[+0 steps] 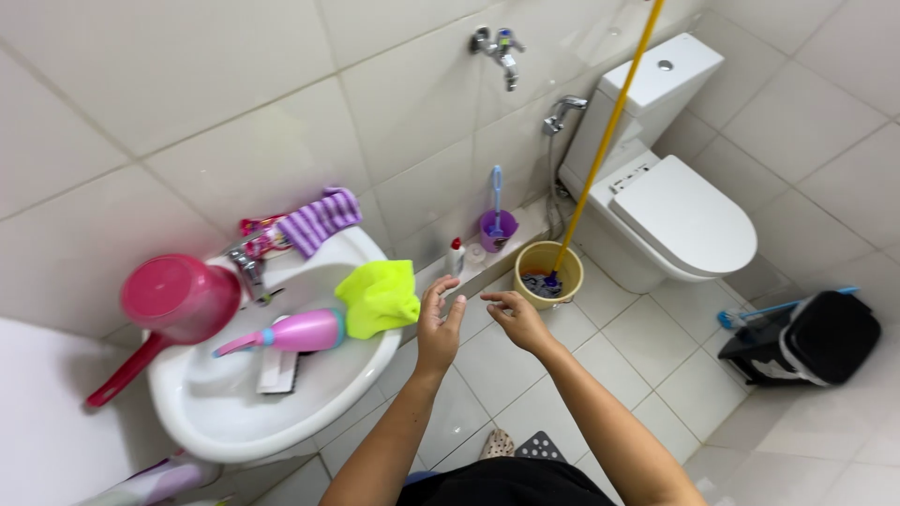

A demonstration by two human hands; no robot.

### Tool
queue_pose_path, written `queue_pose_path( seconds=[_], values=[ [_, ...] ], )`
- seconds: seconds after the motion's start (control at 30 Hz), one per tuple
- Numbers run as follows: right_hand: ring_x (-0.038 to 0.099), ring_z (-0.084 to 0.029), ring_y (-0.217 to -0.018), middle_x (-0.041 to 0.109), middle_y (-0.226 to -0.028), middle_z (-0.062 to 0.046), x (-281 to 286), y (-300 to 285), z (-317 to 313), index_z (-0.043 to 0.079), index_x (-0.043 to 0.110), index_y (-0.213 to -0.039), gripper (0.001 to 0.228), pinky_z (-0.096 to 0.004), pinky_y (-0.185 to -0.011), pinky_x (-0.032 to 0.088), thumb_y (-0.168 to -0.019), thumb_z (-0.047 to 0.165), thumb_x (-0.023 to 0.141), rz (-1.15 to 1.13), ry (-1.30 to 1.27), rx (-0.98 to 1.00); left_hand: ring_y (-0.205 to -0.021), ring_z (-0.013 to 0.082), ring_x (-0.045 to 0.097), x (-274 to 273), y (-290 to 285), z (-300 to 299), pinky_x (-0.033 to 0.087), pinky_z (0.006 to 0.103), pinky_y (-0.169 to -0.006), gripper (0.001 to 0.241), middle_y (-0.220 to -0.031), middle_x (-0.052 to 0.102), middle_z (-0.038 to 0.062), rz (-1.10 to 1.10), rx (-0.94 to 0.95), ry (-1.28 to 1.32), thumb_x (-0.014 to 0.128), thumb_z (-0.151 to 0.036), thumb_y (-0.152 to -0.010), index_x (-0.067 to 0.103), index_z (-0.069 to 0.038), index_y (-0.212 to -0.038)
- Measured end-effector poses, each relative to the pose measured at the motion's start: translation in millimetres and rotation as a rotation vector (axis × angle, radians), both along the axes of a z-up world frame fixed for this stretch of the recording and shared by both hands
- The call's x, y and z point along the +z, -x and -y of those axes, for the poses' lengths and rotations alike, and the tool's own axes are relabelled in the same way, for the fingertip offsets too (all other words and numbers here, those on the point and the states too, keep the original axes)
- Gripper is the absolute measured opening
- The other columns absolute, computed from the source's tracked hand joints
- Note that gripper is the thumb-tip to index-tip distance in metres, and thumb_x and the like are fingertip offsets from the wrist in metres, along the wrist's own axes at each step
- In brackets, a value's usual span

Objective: Cleaning bathroom wall tiles and a door with a cloth, then mopping the floor.

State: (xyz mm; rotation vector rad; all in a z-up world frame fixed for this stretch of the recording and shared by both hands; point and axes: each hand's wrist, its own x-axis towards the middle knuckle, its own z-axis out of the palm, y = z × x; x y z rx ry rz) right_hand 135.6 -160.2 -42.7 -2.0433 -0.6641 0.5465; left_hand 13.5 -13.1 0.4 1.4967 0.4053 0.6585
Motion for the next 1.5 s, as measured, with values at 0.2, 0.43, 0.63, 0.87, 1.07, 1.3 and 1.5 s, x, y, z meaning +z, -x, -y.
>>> queue_pose_path(
  seconds=[0.2, 0.43, 0.63, 0.87, 1.07, 1.3, 1.5],
  values=[
    [0.064, -0.013, -0.092, 0.071, -0.099, -0.005, -38.2, -73.6, 115.8, 0.015, 0.072, -0.126, 0.030, -0.028, -0.079, 0.052, -0.097, 0.018, 0.066, -0.204, -0.176, -0.292, -0.123, 0.0166, 0.058, 2.0, -79.3, 79.6, 0.042, 0.0341, -0.107, 0.025, -0.134, 0.063, 0.006, -0.014, -0.204, 0.035, 0.064, -0.014, -0.099, 0.067, -0.008, -0.122],
    [0.063, -0.009, -0.092, 0.073, -0.102, -0.001, -15.5, -127.5, 175.2, 0.014, 0.072, -0.125, 0.029, -0.026, -0.079, 0.051, -0.097, 0.018, 0.067, -0.266, -0.301, -0.540, -0.105, 0.0118, 0.065, -12.0, -173.4, 128.2, 0.053, 0.0282, -0.096, 0.026, -0.119, 0.069, 0.006, 0.004, -0.417, 0.168, 0.065, -0.012, -0.099, 0.066, -0.003, -0.123],
    [0.066, -0.010, -0.099, 0.073, -0.107, -0.001, -31.7, -193.9, 187.7, 0.014, 0.071, -0.127, 0.032, -0.027, -0.082, 0.052, -0.097, 0.022, 0.066, -0.313, -0.315, -0.607, -0.104, 0.0106, 0.067, -35.8, -272.1, 142.9, 0.054, 0.0261, -0.095, 0.025, -0.114, 0.072, 0.005, 0.024, -0.515, 0.255, 0.063, -0.013, -0.101, 0.066, -0.001, -0.123],
    [0.067, -0.011, -0.101, 0.071, -0.117, -0.001, -19.4, -326.0, 172.8, 0.013, 0.068, -0.130, 0.034, -0.029, -0.083, 0.053, -0.096, 0.021, 0.067, -0.340, -0.290, -0.629, -0.105, 0.0111, 0.066, -44.6, -426.0, 138.8, 0.053, 0.0269, -0.093, 0.029, -0.116, 0.071, 0.006, 0.025, -0.565, 0.289, 0.065, -0.013, -0.099, 0.066, -0.001, -0.125],
    [0.066, -0.012, -0.100, 0.071, -0.118, -0.001, -18.0, -435.4, 150.3, 0.014, 0.067, -0.130, 0.035, -0.031, -0.085, 0.054, -0.095, 0.021, 0.067, -0.432, -0.294, -0.632, -0.106, 0.0115, 0.066, -27.3, -559.9, 111.3, 0.053, 0.0272, -0.096, 0.034, -0.116, 0.071, 0.006, 0.031, -0.585, 0.263, 0.066, -0.016, -0.099, 0.065, -0.001, -0.130],
    [0.068, -0.012, -0.101, 0.071, -0.120, 0.000, -23.2, -520.7, 145.3, 0.015, 0.065, -0.130, 0.035, -0.032, -0.086, 0.055, -0.097, 0.023, 0.065, -0.521, -0.284, -0.615, -0.101, 0.0121, 0.067, -19.5, -670.1, 108.3, 0.056, 0.0279, -0.090, 0.037, -0.113, 0.072, 0.008, 0.044, -0.556, 0.127, 0.067, -0.018, -0.098, 0.066, 0.001, -0.130],
    [0.068, -0.016, -0.101, 0.071, -0.122, -0.004, -41.8, -615.4, 144.0, 0.011, 0.064, -0.132, 0.035, -0.034, -0.085, 0.055, -0.099, 0.022, 0.063, -0.579, -0.344, -0.585, -0.103, 0.0120, 0.068, -36.0, -747.1, 109.7, 0.055, 0.0273, -0.092, 0.041, -0.116, 0.073, 0.008, 0.031, -0.457, 0.189, 0.067, -0.020, -0.099, 0.064, 0.001, -0.134]
  ],
)
